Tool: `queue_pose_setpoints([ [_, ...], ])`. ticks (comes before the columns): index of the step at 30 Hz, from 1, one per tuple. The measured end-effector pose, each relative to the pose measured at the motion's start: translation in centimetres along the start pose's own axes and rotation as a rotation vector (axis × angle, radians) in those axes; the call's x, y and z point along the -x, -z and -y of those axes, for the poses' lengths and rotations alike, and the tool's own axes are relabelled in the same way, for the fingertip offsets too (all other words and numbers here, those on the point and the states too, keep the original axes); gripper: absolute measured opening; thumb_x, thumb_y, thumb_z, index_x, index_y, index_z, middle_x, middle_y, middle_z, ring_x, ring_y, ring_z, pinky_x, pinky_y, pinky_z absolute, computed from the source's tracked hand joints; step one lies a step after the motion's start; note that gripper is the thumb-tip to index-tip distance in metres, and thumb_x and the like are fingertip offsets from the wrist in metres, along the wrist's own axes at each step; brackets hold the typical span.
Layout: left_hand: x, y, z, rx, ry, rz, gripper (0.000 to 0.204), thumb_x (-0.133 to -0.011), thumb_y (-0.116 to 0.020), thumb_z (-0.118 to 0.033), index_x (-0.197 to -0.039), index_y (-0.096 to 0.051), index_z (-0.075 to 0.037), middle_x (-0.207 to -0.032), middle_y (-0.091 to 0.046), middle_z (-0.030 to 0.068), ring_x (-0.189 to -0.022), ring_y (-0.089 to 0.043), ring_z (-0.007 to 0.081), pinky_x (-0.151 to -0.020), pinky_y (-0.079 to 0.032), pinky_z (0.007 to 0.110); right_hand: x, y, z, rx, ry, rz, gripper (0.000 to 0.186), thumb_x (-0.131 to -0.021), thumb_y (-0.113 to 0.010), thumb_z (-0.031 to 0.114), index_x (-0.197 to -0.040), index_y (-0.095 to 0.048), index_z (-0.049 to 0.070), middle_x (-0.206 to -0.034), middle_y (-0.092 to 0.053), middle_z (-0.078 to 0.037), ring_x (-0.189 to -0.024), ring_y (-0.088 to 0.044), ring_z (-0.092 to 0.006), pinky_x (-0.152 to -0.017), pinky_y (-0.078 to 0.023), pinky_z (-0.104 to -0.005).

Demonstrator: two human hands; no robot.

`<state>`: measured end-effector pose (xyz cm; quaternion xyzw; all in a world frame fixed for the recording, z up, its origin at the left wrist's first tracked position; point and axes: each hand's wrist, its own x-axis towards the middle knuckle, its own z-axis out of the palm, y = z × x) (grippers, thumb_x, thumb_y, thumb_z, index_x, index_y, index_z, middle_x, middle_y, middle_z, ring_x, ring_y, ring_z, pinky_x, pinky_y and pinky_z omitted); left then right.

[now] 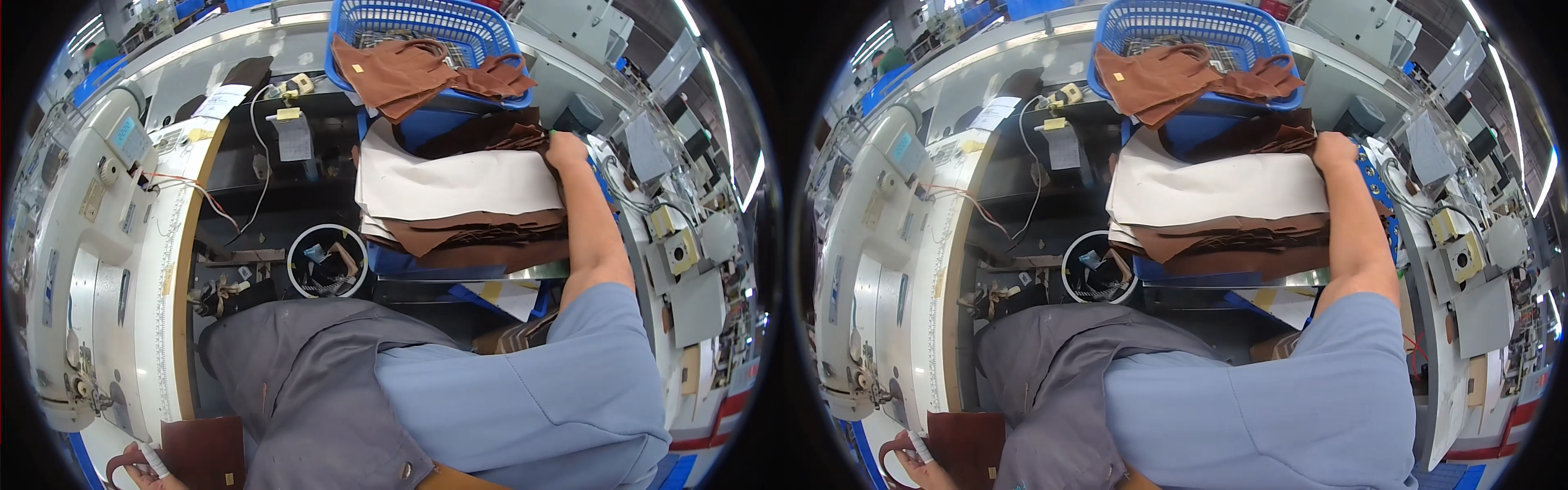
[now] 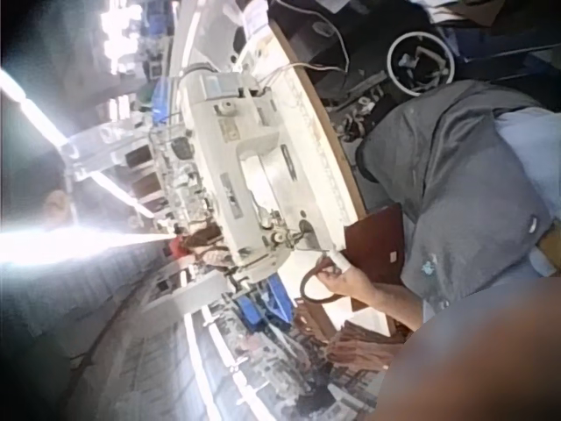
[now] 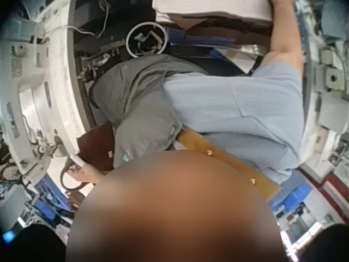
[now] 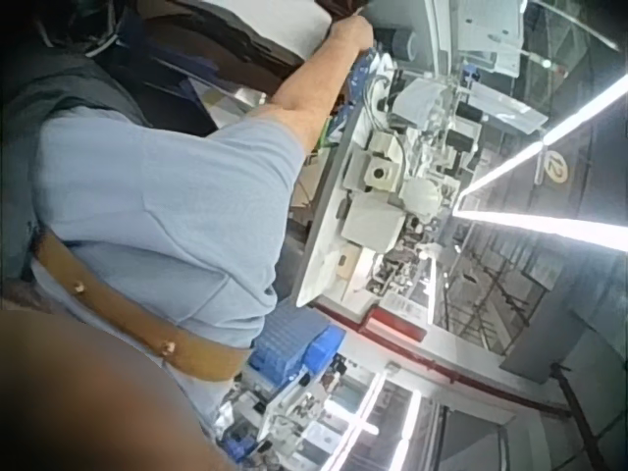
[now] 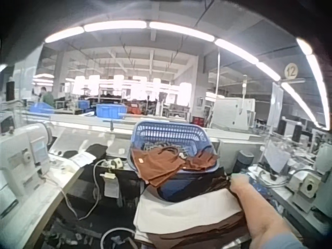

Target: Sewing leather pieces together to create bags using an industrial sewing machine.

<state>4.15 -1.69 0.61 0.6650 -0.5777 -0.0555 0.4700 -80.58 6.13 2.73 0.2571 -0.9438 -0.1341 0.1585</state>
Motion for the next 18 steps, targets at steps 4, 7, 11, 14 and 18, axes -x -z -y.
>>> queue_pose_setpoints([
  [4,-0.9,0.5,2.7,0.123,0.082,0.09,0.041,-0.104,-0.061,-0.019,-0.137,-0.049,0.003,-0.125,-0.063,0.0148,-0.112,-0.063,0.0209,-0.096,-0.05,0.03,0.0,3.5,-2.6,-0.122,-0.175,-0.332,0.024,-0.084,-0.064,0.02,-0.103,-0.065,0.005,-0.101,-0.073,-0.024,-0.097,-0.072,-0.0408,-0.086,-0.056,-0.0521],
  [7,-0.1,1.1,3.0,0.199,0.144,0.095,0.033,-0.102,-0.062,-0.013,-0.13,-0.052,0.002,-0.113,-0.062,0.0091,-0.097,-0.062,0.015,-0.087,-0.051,0.027,0.1,4.3,-2.2,-0.074,-0.013,-0.316,0.023,-0.083,-0.067,0.017,-0.103,-0.062,0.007,-0.105,-0.071,-0.022,-0.098,-0.071,-0.0408,-0.081,-0.056,-0.0535],
  [11,1.0,0.5,1.8,0.273,0.064,0.084,0.026,-0.102,-0.061,-0.01,-0.125,-0.053,0.0,-0.113,-0.061,0.0123,-0.098,-0.062,0.017,-0.086,-0.052,0.028,2.0,2.2,0.7,-0.056,0.189,-0.399,0.03,-0.08,-0.07,0.016,-0.106,-0.058,0.007,-0.11,-0.068,-0.019,-0.094,-0.07,-0.0399,-0.079,-0.057,-0.0531],
  [14,1.5,0.1,1.0,0.297,0.104,0.035,0.026,-0.102,-0.061,-0.01,-0.125,-0.053,0.0,-0.111,-0.061,0.0118,-0.096,-0.063,0.0166,-0.084,-0.052,0.027,3.5,1.1,2.3,-0.015,0.157,-0.118,0.025,-0.081,-0.07,0.025,-0.097,-0.069,0.006,-0.106,-0.072,-0.019,-0.099,-0.071,-0.0365,-0.085,-0.057,-0.0466],
  [18,1.5,0.7,0.7,0.226,0.153,0.009,0.025,-0.102,-0.061,-0.009,-0.124,-0.052,0.001,-0.107,-0.061,0.0107,-0.091,-0.062,0.0151,-0.081,-0.052,0.026,4.2,0.2,2.1,0.103,0.104,0.118,0.03,-0.085,-0.067,0.026,-0.102,-0.076,0.005,-0.109,-0.074,-0.019,-0.105,-0.071,-0.0348,-0.09,-0.057,-0.0436],
])
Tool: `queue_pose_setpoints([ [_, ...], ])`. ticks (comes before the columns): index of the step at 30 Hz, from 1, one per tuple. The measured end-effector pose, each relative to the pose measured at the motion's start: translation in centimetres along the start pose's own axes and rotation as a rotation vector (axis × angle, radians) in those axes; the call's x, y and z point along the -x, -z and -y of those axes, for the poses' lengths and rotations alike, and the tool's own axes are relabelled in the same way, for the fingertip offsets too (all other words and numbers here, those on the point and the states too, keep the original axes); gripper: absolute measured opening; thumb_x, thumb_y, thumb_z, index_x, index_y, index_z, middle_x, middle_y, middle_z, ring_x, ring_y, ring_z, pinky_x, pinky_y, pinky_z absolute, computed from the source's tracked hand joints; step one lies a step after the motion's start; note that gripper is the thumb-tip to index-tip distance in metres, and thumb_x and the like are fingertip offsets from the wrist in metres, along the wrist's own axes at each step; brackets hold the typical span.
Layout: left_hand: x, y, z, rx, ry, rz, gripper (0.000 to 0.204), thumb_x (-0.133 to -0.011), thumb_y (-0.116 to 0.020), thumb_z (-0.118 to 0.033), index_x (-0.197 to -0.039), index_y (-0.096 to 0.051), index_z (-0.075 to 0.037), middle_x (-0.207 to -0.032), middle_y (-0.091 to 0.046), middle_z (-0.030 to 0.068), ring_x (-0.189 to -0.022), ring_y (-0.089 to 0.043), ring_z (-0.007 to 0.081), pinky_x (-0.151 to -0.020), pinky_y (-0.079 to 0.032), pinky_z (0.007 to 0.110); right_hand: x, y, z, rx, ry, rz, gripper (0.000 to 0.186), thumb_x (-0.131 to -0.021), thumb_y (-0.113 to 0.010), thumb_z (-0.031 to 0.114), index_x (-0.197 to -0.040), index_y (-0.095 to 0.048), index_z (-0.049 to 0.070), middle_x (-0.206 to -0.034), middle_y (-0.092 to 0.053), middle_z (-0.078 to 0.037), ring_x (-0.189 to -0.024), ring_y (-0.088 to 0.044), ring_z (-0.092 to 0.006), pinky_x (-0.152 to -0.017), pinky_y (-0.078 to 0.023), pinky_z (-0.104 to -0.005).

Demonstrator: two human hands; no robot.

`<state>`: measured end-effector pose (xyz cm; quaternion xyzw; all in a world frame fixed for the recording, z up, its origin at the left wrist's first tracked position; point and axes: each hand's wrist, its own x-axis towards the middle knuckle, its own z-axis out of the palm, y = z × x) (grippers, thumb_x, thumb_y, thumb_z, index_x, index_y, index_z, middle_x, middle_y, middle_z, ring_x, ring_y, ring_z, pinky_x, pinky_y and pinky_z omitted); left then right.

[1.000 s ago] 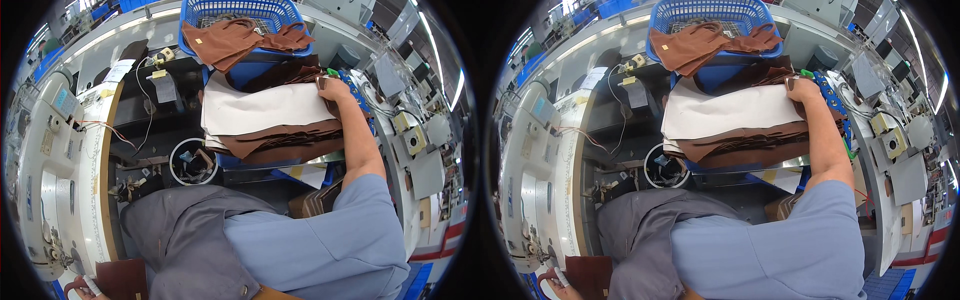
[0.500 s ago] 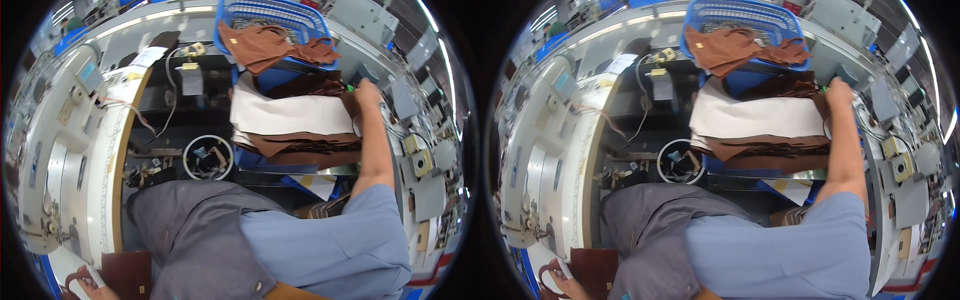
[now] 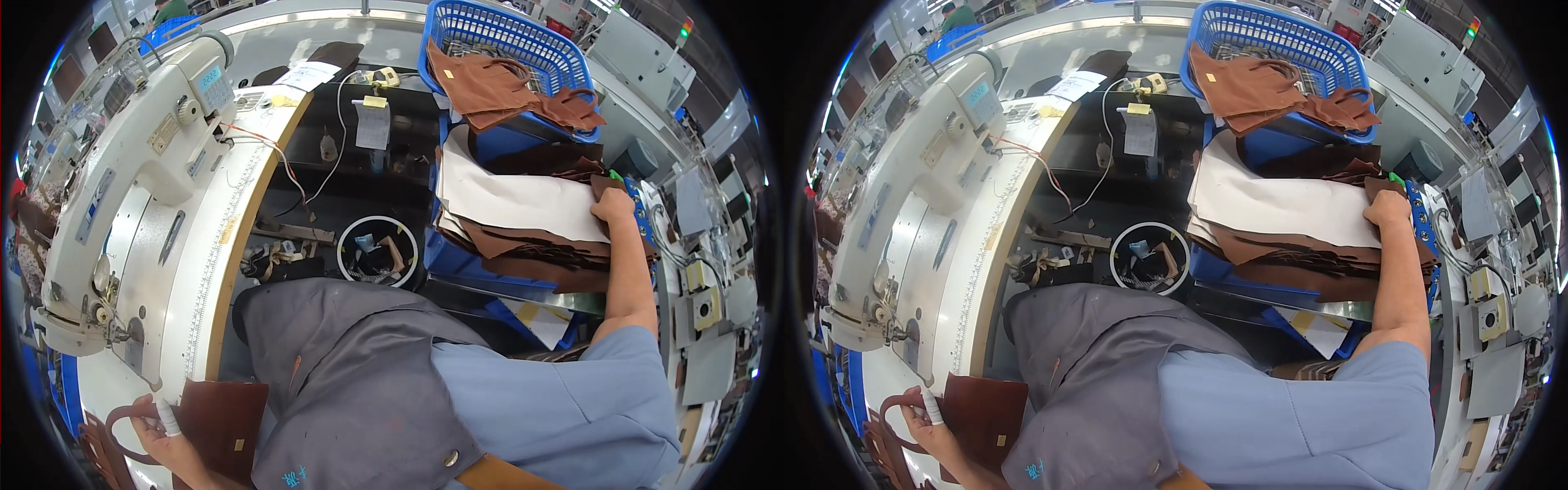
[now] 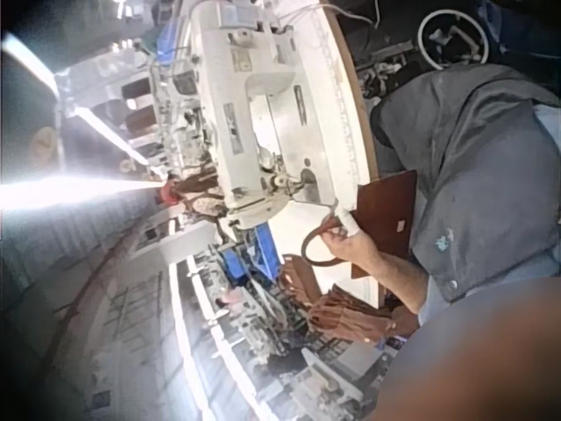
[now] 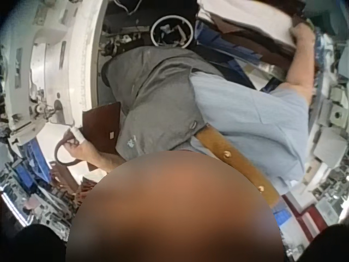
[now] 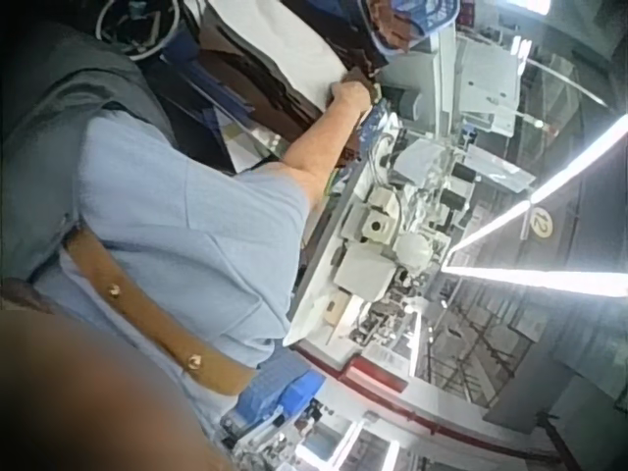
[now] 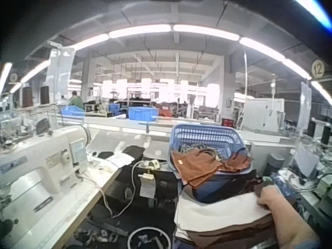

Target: Sewing leather pieces together to create bags using an industrial sewing machine.

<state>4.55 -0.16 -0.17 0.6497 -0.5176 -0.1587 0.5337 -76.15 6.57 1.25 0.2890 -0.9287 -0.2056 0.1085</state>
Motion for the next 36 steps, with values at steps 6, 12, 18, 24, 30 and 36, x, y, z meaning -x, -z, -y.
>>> queue_pose_setpoints([
  [6,0.2,0.3,0.2,0.011,-0.064,0.02,0.025,-0.101,-0.063,-0.009,-0.122,-0.053,0.001,-0.106,-0.06,0.0091,-0.089,-0.061,0.0138,-0.079,-0.051,0.025,-2.4,-1.6,-1.7,-0.039,-0.116,-0.129,0.025,-0.091,-0.06,0.018,-0.104,-0.077,0.004,-0.11,-0.074,-0.018,-0.104,-0.072,-0.0345,-0.09,-0.057,-0.0457],
  [12,-0.5,-0.1,0.4,0.077,-0.032,0.048,0.025,-0.1,-0.064,-0.008,-0.121,-0.055,0.001,-0.106,-0.058,0.0061,-0.09,-0.06,0.013,-0.079,-0.05,0.024,-1.1,7.6,-5.6,-0.071,-0.152,-0.612,0.027,-0.1,-0.053,0.03,-0.105,-0.073,0.013,-0.097,-0.074,-0.017,-0.089,-0.071,-0.041,-0.074,-0.056,-0.0536],
  [18,0.2,-1.5,-2.8,0.066,-0.109,0.072,0.026,-0.098,-0.066,-0.007,-0.122,-0.055,0.0,-0.106,-0.058,0.0062,-0.089,-0.06,0.0123,-0.078,-0.05,0.023,5.4,22.3,5.5,-0.768,0.664,-0.785,0.029,-0.101,-0.053,0.027,-0.114,-0.069,0.008,-0.093,-0.071,-0.021,-0.088,-0.067,-0.041,-0.075,-0.051,-0.046],
  [24,2.5,-3.4,-7.8,0.122,-0.278,0.167,0.068,-0.092,-0.073,-0.021,-0.147,-0.041,0.003,-0.143,-0.053,0.0222,-0.129,-0.055,0.0291,-0.102,-0.048,0.035,18.8,28.9,25.1,-0.949,1.716,-0.491,0.02,-0.088,-0.073,0.021,-0.098,-0.066,0.005,-0.083,-0.065,-0.016,-0.075,-0.063,-0.0376,-0.066,-0.05,-0.0395],
  [30,3.7,-1.8,-8.8,0.191,-0.092,0.229,0.075,-0.08,-0.082,-0.023,-0.142,-0.049,0.006,-0.129,-0.061,0.0156,-0.102,-0.063,0.0184,-0.091,-0.05,0.029,29.4,30.2,36.0,-0.992,2.377,-0.293,0.032,-0.094,-0.066,0.038,-0.093,-0.066,0.007,-0.07,-0.063,-0.015,-0.071,-0.065,-0.0386,-0.063,-0.05,-0.0451],
  [36,5.8,2.1,-6.3,-0.312,-0.138,0.063,0.032,-0.085,-0.08,-0.01,-0.109,-0.061,-0.001,-0.099,-0.063,0.0042,-0.092,-0.059,0.0146,-0.088,-0.048,0.029,32.6,29.6,39.9,-1.027,2.442,0.172,0.034,-0.093,-0.068,0.04,-0.107,-0.061,0.009,-0.069,-0.066,-0.015,-0.072,-0.067,-0.0377,-0.064,-0.05,-0.0456],
])
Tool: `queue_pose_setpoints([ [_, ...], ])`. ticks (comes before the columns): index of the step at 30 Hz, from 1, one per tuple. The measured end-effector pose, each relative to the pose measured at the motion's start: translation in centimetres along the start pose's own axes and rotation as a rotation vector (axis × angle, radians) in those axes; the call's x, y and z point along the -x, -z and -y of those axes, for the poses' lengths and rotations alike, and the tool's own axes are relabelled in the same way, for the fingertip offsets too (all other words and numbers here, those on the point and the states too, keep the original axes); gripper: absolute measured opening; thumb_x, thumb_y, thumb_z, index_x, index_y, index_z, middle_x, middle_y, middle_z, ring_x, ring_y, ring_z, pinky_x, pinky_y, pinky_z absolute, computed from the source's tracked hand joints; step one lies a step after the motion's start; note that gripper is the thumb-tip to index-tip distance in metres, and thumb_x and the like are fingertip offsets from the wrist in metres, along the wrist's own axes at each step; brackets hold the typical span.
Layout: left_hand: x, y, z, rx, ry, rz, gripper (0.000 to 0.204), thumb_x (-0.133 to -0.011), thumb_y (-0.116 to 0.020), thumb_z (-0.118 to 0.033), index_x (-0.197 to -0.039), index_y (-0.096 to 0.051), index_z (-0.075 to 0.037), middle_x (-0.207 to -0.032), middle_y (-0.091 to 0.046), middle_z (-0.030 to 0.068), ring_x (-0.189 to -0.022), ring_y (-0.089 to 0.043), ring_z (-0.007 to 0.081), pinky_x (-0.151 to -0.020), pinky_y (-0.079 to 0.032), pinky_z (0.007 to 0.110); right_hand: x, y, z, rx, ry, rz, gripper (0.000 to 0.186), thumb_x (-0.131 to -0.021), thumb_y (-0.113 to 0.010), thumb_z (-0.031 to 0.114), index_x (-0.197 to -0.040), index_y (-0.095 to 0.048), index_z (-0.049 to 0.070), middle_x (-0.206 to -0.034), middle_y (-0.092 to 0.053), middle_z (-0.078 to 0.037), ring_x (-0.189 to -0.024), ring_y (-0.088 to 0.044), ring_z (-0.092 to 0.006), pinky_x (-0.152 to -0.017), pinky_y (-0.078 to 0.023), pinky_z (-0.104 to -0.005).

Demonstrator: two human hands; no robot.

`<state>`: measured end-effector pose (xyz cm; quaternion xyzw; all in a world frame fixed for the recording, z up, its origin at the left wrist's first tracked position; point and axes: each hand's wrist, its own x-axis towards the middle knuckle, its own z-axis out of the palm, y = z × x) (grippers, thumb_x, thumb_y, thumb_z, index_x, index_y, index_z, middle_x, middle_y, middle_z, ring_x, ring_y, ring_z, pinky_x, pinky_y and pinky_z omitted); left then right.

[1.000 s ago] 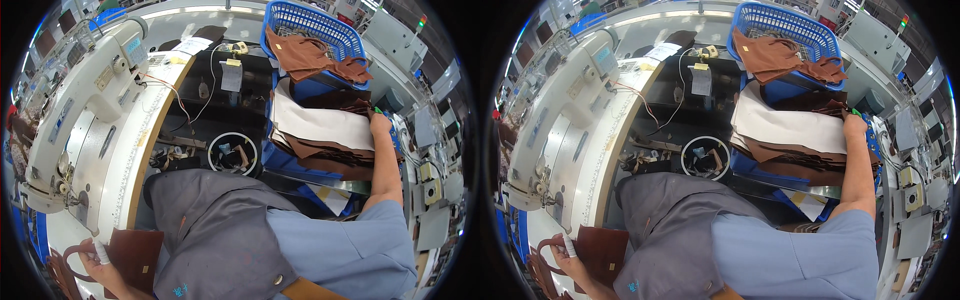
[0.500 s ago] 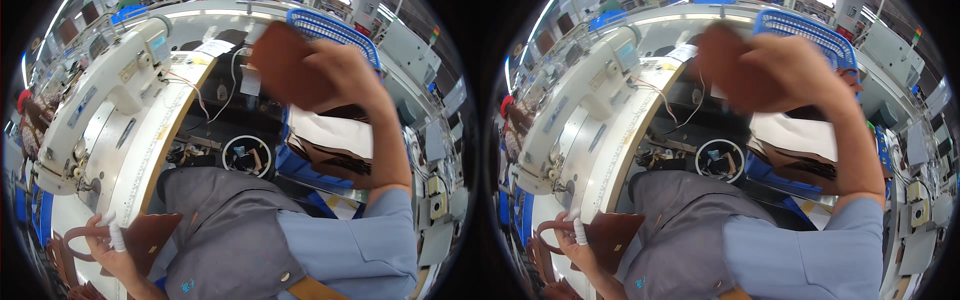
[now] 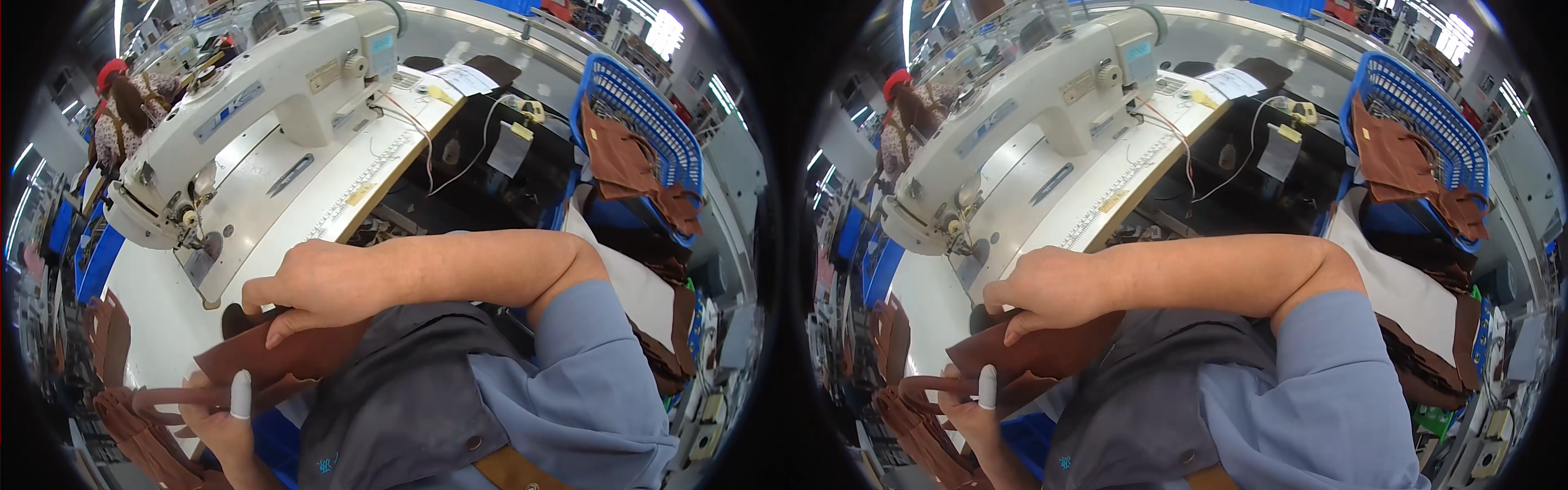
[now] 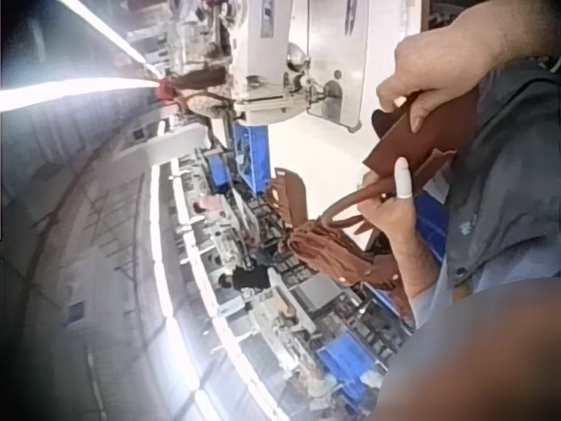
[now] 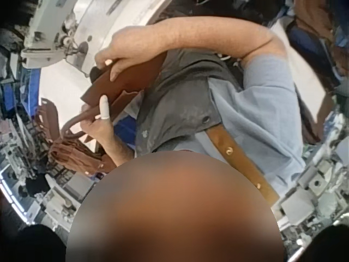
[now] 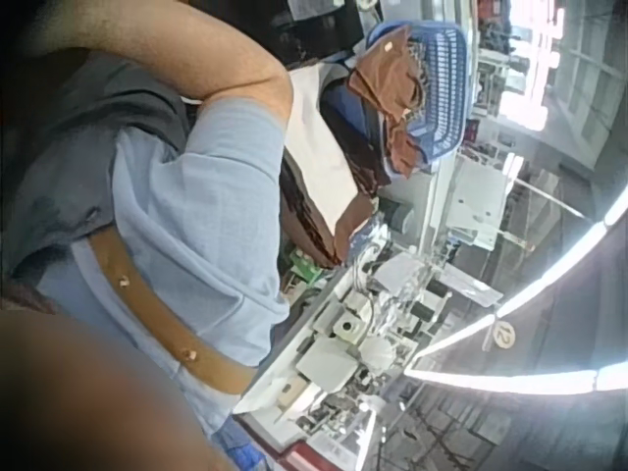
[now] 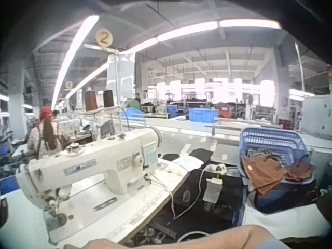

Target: Sewing leather pieces together to create bags using an industrial sewing machine.

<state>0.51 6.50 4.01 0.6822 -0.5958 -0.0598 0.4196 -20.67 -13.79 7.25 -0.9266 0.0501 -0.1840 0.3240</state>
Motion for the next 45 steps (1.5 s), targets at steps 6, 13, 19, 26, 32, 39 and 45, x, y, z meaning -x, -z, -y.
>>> queue_pose_setpoints([
  [6,1.8,2.7,1.2,0.271,0.089,-0.001,0.042,-0.083,-0.084,-0.015,-0.114,-0.06,0.0,-0.104,-0.065,0.009,-0.097,-0.063,0.0178,-0.091,-0.05,0.032,1.2,1.3,-5.0,-0.035,0.031,-0.098,0.043,-0.091,-0.072,0.045,-0.119,-0.062,0.013,-0.084,-0.073,-0.01,-0.076,-0.071,-0.0342,-0.07,-0.053,-0.0414],
  [13,2.0,4.7,-0.8,0.16,0.253,-0.024,0.036,-0.087,-0.081,-0.012,-0.111,-0.065,0.008,-0.101,-0.07,0.0141,-0.09,-0.064,0.0217,-0.083,-0.052,0.037,7.8,14.3,-21.5,0.472,-0.524,-0.78,0.018,-0.088,-0.071,0.03,-0.096,-0.076,0.014,-0.091,-0.074,-0.009,-0.087,-0.07,-0.0314,-0.079,-0.055,-0.042],
  [19,0.6,2.8,-0.8,0.162,0.361,-0.05,0.032,-0.084,-0.083,-0.008,-0.108,-0.068,0.008,-0.103,-0.069,0.0129,-0.091,-0.063,0.0209,-0.084,-0.052,0.036,12.9,19.2,-30.4,0.79,-0.803,-0.855,0.028,-0.09,-0.071,0.033,-0.11,-0.077,0.014,-0.115,-0.068,-0.016,-0.107,-0.066,-0.0353,-0.094,-0.052,-0.0447],
  [26,-1.6,1.3,-1.3,0.053,0.384,-0.001,0.034,-0.083,-0.083,-0.009,-0.107,-0.068,0.008,-0.1,-0.07,0.012,-0.09,-0.063,0.0204,-0.084,-0.052,0.035,12.8,19.6,-31.4,0.777,-0.82,-0.555,0.025,-0.09,-0.069,0.028,-0.107,-0.075,0.011,-0.109,-0.067,-0.015,-0.106,-0.066,-0.0337,-0.09,-0.053,-0.0447],
  [32,-3.8,-0.2,-2.3,-0.045,0.365,-0.012,0.032,-0.084,-0.083,-0.011,-0.106,-0.069,0.008,-0.098,-0.07,0.0115,-0.088,-0.062,0.0197,-0.081,-0.051,0.034,11.8,20.3,-32.9,1.006,-0.718,-0.396,0.021,-0.091,-0.064,0.023,-0.099,-0.071,0.004,-0.103,-0.069,-0.014,-0.106,-0.066,-0.0317,-0.087,-0.054,-0.0426],
  [39,-5.2,-1.3,-3.2,-0.088,0.322,0.019,0.027,-0.084,-0.083,-0.013,-0.099,-0.07,0.006,-0.092,-0.07,0.0079,-0.083,-0.061,0.0175,-0.078,-0.05,0.032,8.4,21.1,-36.1,0.752,-0.63,-0.783,0.021,-0.094,-0.062,0.022,-0.095,-0.069,0.002,-0.095,-0.067,-0.018,-0.094,-0.067,-0.0371,-0.083,-0.053,-0.0471],
  [45,-4.8,-1.3,-2.4,-0.07,0.359,0.001,0.025,-0.084,-0.083,-0.012,-0.096,-0.069,0.006,-0.088,-0.069,0.0076,-0.08,-0.061,0.0165,-0.076,-0.05,0.031,6.2,20.3,-37.7,0.776,-0.81,-0.639,0.019,-0.09,-0.062,0.024,-0.093,-0.075,0.01,-0.093,-0.071,-0.017,-0.091,-0.069,-0.0359,-0.079,-0.055,-0.0484],
])
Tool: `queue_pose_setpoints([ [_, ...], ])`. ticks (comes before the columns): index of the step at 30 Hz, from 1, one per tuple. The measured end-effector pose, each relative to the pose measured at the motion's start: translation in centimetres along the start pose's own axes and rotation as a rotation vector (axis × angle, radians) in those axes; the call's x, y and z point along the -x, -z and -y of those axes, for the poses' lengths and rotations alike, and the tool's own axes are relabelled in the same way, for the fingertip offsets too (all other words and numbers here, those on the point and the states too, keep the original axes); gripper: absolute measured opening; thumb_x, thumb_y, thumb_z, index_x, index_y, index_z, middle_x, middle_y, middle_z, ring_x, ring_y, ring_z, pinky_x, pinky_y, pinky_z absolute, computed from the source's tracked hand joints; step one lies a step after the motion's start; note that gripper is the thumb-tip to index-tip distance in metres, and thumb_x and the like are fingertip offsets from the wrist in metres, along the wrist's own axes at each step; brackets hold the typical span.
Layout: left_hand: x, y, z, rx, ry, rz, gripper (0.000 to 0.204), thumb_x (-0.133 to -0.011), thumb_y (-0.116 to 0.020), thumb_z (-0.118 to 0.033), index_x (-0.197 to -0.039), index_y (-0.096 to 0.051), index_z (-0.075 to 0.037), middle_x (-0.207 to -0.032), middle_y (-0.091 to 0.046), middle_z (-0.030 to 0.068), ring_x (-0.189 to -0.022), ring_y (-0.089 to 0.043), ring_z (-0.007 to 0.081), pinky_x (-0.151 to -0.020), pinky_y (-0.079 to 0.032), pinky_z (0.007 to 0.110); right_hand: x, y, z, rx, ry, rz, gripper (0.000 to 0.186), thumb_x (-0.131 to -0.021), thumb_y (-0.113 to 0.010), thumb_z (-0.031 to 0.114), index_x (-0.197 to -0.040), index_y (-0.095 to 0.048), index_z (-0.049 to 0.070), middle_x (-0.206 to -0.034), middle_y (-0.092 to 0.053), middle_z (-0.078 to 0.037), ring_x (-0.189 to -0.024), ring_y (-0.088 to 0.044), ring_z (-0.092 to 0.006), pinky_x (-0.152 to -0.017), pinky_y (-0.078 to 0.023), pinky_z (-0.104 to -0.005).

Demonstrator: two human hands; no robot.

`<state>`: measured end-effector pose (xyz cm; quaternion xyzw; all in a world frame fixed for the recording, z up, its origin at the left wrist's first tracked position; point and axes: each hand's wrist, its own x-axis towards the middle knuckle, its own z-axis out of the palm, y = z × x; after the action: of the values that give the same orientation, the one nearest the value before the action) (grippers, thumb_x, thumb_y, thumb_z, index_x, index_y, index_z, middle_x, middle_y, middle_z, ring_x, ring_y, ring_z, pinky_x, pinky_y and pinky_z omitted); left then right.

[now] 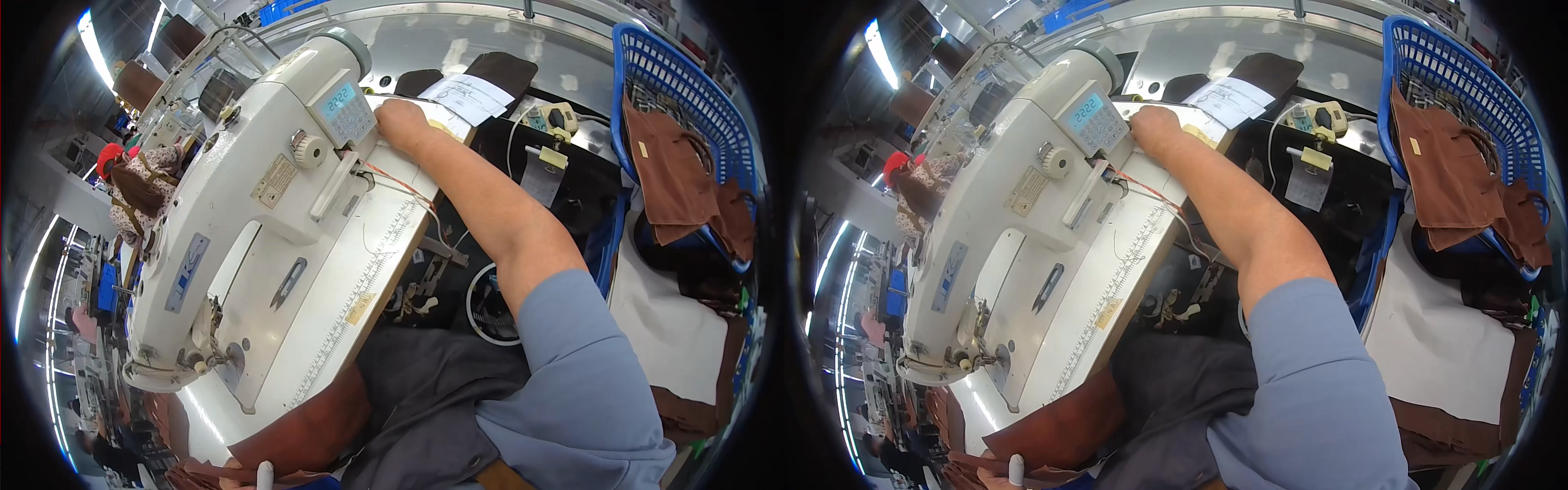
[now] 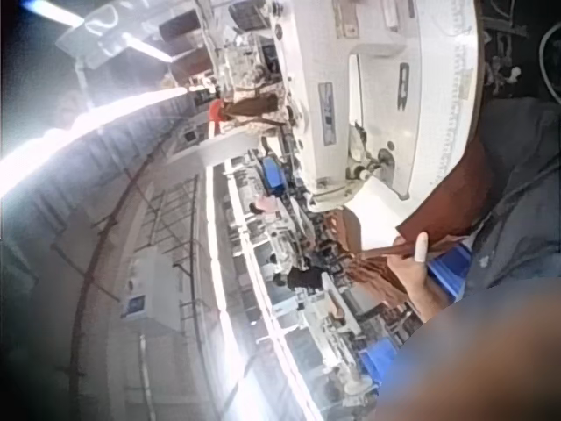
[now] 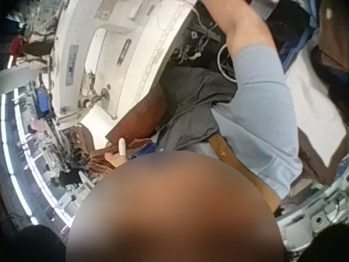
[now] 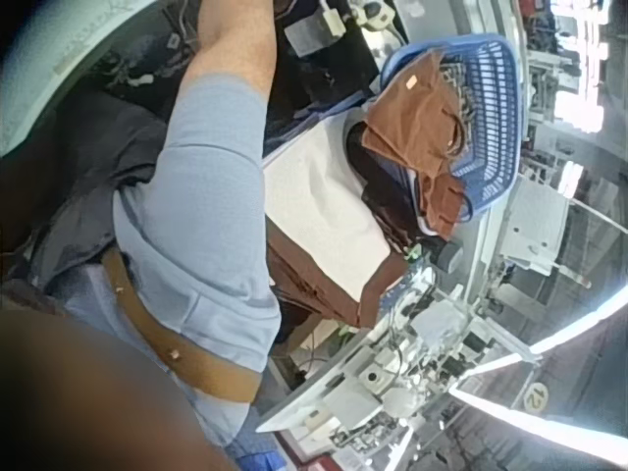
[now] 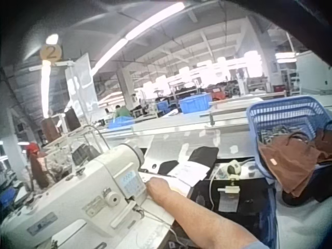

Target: Sewing leather pieces together to create bags using an industrial sewing machine.

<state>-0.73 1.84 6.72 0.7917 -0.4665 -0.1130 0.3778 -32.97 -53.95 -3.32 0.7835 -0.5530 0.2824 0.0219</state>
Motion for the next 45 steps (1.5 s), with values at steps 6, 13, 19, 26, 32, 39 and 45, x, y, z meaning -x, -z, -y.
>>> queue_pose_setpoints([
  [6,-0.6,-0.3,0.2,-0.03,0.001,-0.009,0.026,-0.083,-0.083,-0.013,-0.094,-0.069,0.005,-0.085,-0.068,0.008,-0.078,-0.061,0.0159,-0.074,-0.05,0.031,0.5,0.2,-0.4,-0.031,-0.043,0.002,0.02,-0.088,-0.068,0.028,-0.094,-0.074,0.01,-0.096,-0.072,-0.014,-0.094,-0.069,-0.034,-0.08,-0.055,-0.0465],
  [13,-0.5,0.2,-1.3,0.048,0.061,-0.005,0.03,-0.081,-0.085,-0.02,-0.091,-0.069,0.004,-0.079,-0.067,0.0083,-0.074,-0.058,0.0159,-0.07,-0.049,0.033,1.7,4.8,0.8,-0.332,-0.103,-0.234,0.023,-0.091,-0.072,0.026,-0.097,-0.07,0.004,-0.085,-0.072,-0.012,-0.078,-0.069,-0.0263,-0.071,-0.053,-0.0375],
  [19,-0.5,1.1,1.2,0.243,0.063,-0.006,0.037,-0.085,-0.083,-0.016,-0.11,-0.067,0.007,-0.101,-0.071,0.0117,-0.092,-0.065,0.0214,-0.084,-0.053,0.035,6.8,11.2,9.7,-0.906,0.382,-0.225,0.026,-0.094,-0.071,0.028,-0.09,-0.073,0.002,-0.076,-0.068,-0.011,-0.066,-0.063,-0.0187,-0.063,-0.051,-0.0333],
  [26,0.1,1.3,3.0,0.49,-0.023,-0.131,0.064,-0.08,-0.084,-0.033,-0.124,-0.055,0.004,-0.112,-0.063,0.0129,-0.103,-0.064,0.0241,-0.094,-0.052,0.038,16.2,11.6,23.4,-1.088,1.044,0.396,0.042,-0.089,-0.076,0.032,-0.116,-0.066,0.002,-0.098,-0.07,-0.014,-0.09,-0.069,-0.03,-0.08,-0.055,-0.0385],
  [32,3.7,2.9,5.5,0.635,0.061,-0.365,0.035,-0.076,-0.084,-0.007,-0.104,-0.066,0.002,-0.097,-0.07,0.0059,-0.086,-0.064,0.0141,-0.081,-0.051,0.029,19.7,10.0,28.8,-1.072,0.756,1.162,0.023,-0.088,-0.079,0.017,-0.102,-0.071,0.0,-0.084,-0.073,-0.007,-0.077,-0.065,-0.0094,-0.071,-0.052,-0.0266],
  [39,5.2,5.6,6.2,0.62,0.144,-0.454,0.024,-0.083,-0.08,-0.003,-0.103,-0.067,0.002,-0.086,-0.069,0.0027,-0.077,-0.062,0.0094,-0.073,-0.049,0.025,19.9,11.1,33.4,-1.174,0.792,1.199,0.019,-0.088,-0.08,0.015,-0.098,-0.071,0.001,-0.079,-0.071,-0.003,-0.073,-0.06,-0.0062,-0.068,-0.048,-0.0244],
  [45,3.6,8.2,9.1,0.424,0.288,-0.423,0.038,-0.091,-0.073,-0.006,-0.125,-0.06,0.005,-0.123,-0.066,0.0148,-0.106,-0.064,0.0165,-0.096,-0.048,0.027,17.5,3.3,38.8,-0.79,0.765,1.084,0.024,-0.09,-0.079,0.023,-0.092,-0.07,0.001,-0.072,-0.067,-0.003,-0.069,-0.057,-0.0059,-0.063,-0.047,-0.0257],
])
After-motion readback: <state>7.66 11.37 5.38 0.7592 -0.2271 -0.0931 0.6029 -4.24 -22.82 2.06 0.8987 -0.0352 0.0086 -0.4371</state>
